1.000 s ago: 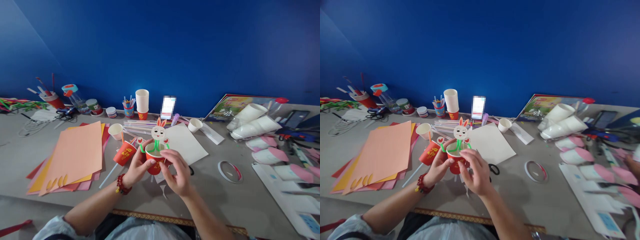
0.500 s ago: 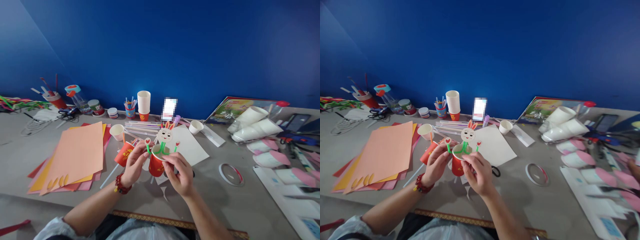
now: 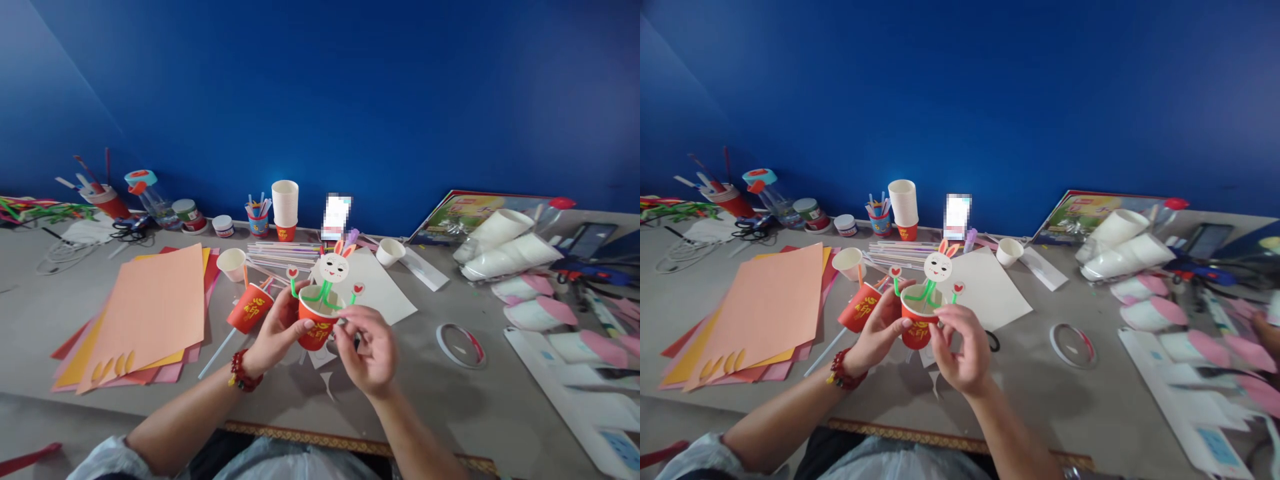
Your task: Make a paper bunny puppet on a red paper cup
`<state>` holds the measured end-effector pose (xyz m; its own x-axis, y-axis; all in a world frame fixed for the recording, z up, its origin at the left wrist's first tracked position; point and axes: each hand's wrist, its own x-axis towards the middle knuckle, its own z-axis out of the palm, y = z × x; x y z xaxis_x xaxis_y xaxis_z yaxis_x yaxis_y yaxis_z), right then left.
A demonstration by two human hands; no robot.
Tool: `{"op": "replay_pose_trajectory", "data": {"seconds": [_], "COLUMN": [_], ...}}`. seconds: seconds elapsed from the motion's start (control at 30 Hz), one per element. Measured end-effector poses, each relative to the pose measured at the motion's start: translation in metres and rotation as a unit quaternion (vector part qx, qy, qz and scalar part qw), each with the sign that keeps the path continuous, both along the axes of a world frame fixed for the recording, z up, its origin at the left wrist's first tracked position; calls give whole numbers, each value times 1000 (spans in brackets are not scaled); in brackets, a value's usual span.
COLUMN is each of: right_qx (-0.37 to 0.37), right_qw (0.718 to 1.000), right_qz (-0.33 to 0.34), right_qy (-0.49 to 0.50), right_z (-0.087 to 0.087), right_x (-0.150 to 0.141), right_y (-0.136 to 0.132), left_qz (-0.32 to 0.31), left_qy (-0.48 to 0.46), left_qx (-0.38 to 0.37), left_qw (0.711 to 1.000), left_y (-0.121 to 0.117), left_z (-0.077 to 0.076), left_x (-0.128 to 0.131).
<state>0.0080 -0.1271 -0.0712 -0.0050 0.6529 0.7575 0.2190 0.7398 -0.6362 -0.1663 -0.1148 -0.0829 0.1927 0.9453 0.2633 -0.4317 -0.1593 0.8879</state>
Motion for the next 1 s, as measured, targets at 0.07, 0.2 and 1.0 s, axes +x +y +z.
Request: {"op": "replay_pose_trajectory", "data": {"seconds": [0.07,0.2,1.0], "right_qx": [8,-103,-44], "right_qw": [997,980,998], "right_qz": [-32,-41,-52], "right_qy": [71,165,-19], "right_z": [3,11,9], "right_x": [2,1,2], "right_y": [1,4,4], "left_qz": [19,20,44], "left_qy": [-6,-12,42], "left_qx": [-3,-11,60], "left_qw": [1000,1000,996], "left_y": [0,0,-3], "left_z": [0,-4,0], "left_x": [0,-1,0]}}
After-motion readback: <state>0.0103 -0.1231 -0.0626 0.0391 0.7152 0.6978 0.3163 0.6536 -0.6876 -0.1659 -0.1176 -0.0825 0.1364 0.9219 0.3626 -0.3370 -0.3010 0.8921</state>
